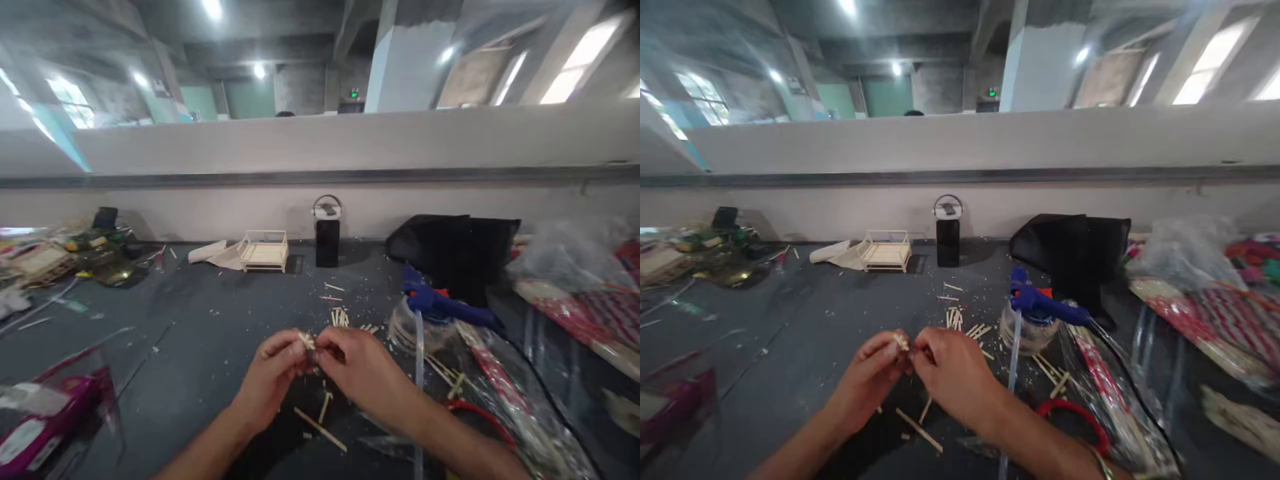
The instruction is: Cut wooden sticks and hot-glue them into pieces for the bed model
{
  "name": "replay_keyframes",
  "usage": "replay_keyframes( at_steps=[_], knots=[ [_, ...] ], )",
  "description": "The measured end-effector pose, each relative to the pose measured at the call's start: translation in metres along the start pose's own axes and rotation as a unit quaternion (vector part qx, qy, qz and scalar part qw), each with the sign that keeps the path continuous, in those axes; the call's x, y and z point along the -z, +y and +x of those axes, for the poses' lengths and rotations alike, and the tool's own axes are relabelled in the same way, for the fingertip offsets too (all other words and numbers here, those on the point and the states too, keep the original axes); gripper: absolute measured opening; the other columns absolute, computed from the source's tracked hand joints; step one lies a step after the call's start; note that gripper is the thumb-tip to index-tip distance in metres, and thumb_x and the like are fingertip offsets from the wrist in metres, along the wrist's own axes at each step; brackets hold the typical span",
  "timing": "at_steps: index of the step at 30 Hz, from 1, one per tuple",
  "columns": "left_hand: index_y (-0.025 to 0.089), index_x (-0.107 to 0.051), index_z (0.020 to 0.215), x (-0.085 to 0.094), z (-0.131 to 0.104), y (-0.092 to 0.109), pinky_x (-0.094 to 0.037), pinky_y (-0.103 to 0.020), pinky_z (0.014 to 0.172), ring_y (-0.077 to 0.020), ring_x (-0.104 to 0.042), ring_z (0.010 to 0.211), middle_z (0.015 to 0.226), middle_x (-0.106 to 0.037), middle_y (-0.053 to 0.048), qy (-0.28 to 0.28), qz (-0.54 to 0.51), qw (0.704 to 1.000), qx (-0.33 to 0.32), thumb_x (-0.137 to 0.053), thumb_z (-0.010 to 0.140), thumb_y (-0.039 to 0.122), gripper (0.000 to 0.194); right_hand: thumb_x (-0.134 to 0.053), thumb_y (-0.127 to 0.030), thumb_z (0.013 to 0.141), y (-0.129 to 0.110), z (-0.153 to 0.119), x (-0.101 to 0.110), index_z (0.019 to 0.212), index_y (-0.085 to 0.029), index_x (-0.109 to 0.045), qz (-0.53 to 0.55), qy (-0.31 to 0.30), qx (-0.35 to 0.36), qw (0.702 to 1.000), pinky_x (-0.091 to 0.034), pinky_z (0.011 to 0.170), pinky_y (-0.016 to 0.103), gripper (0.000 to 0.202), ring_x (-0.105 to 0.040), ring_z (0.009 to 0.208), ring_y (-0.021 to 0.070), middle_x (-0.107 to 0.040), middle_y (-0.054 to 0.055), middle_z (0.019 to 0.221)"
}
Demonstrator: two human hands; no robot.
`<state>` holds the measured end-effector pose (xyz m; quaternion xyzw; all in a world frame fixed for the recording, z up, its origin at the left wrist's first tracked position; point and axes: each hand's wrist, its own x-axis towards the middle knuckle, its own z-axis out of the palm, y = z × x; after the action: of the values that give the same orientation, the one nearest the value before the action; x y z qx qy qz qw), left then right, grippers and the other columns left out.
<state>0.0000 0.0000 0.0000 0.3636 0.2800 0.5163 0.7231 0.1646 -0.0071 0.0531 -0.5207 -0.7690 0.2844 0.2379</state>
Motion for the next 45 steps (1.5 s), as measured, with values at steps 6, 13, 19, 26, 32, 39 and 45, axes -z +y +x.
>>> replay_keyframes(
  at_steps=[6, 13, 19, 26, 32, 39, 45],
  knots=[
    [0.014, -0.069, 0.08, 0.01, 0.015, 0.007, -0.046, -0.022, 0.066, -0.0097, -0.054, 0.068, 0.075, -0.06, 0.0, 0.043, -0.063, 0.997, -0.021, -0.068, 0.081, 0.023, 0.009, -0.036, -0.023, 0.096, -0.008, -0.002, 0.007, 0.071, -0.021, -0.041, -0.061, 0.027, 0.015, 0.998, -0.034, 0.06, 0.028, 0.025, -0.051, 0.063, 0.015, -0.054, 0.0, 0.068],
    [0.013, -0.068, 0.084, 0.013, 0.017, 0.006, -0.05, -0.023, 0.069, -0.0104, -0.059, 0.068, 0.077, -0.065, -0.003, 0.027, -0.102, 0.994, 0.007, -0.065, 0.083, 0.02, 0.008, -0.041, -0.026, 0.096, -0.005, -0.002, 0.012, 0.066, -0.021, -0.041, -0.095, 0.049, 0.025, 0.994, -0.033, 0.061, 0.029, 0.03, -0.053, 0.062, 0.0158, -0.053, -0.001, 0.065],
    [0.013, -0.069, 0.085, 0.008, 0.015, 0.005, -0.05, -0.023, 0.07, -0.011, -0.06, 0.07, 0.078, -0.066, -0.004, -0.006, -0.089, 0.996, 0.007, -0.065, 0.083, 0.019, 0.007, -0.049, -0.013, 0.09, -0.001, 0.0, 0.007, 0.091, -0.02, -0.059, -0.071, 0.061, 0.046, 0.995, -0.04, 0.07, 0.028, 0.012, -0.06, 0.077, 0.0161, -0.065, 0.001, 0.087],
    [0.014, -0.068, 0.077, 0.005, 0.011, 0.009, -0.047, -0.023, 0.068, -0.0104, -0.057, 0.068, 0.077, -0.064, -0.002, -0.007, -0.069, 0.998, -0.004, -0.068, 0.076, 0.016, 0.002, -0.052, -0.019, 0.092, -0.007, -0.003, 0.007, 0.081, -0.019, -0.065, -0.098, -0.009, 0.007, 0.995, -0.039, 0.066, 0.027, 0.017, -0.063, 0.072, 0.0163, -0.069, 0.001, 0.078],
    [0.015, -0.065, 0.074, 0.005, 0.008, 0.008, -0.043, -0.024, 0.067, -0.0124, -0.054, 0.069, 0.074, -0.062, -0.002, -0.021, 0.006, 1.0, -0.007, -0.066, 0.077, 0.019, 0.005, -0.063, -0.029, 0.087, -0.012, -0.004, 0.01, 0.08, -0.02, -0.066, -0.073, 0.001, -0.008, 0.997, -0.037, 0.059, 0.024, 0.012, -0.061, 0.066, 0.0142, -0.068, -0.001, 0.072],
    [0.015, -0.063, 0.073, 0.008, 0.004, 0.0, -0.039, -0.024, 0.063, -0.0107, -0.049, 0.062, 0.066, -0.055, 0.001, -0.042, 0.077, 0.996, 0.015, -0.064, 0.077, 0.018, 0.006, -0.065, -0.028, 0.085, -0.011, -0.004, 0.008, 0.08, -0.021, -0.066, -0.048, 0.01, 0.013, 0.999, -0.037, 0.059, 0.023, 0.009, -0.061, 0.066, 0.013, -0.068, -0.002, 0.074],
    [0.015, -0.063, 0.075, 0.005, 0.005, 0.0, -0.04, -0.025, 0.064, -0.0115, -0.051, 0.064, 0.067, -0.058, 0.0, -0.039, 0.104, 0.994, -0.006, -0.068, 0.08, 0.025, 0.012, -0.06, -0.02, 0.088, -0.007, -0.003, 0.007, 0.081, -0.02, -0.067, -0.039, 0.015, 0.023, 0.999, -0.04, 0.065, 0.024, 0.01, -0.063, 0.073, 0.0137, -0.071, -0.002, 0.077]
  ],
)
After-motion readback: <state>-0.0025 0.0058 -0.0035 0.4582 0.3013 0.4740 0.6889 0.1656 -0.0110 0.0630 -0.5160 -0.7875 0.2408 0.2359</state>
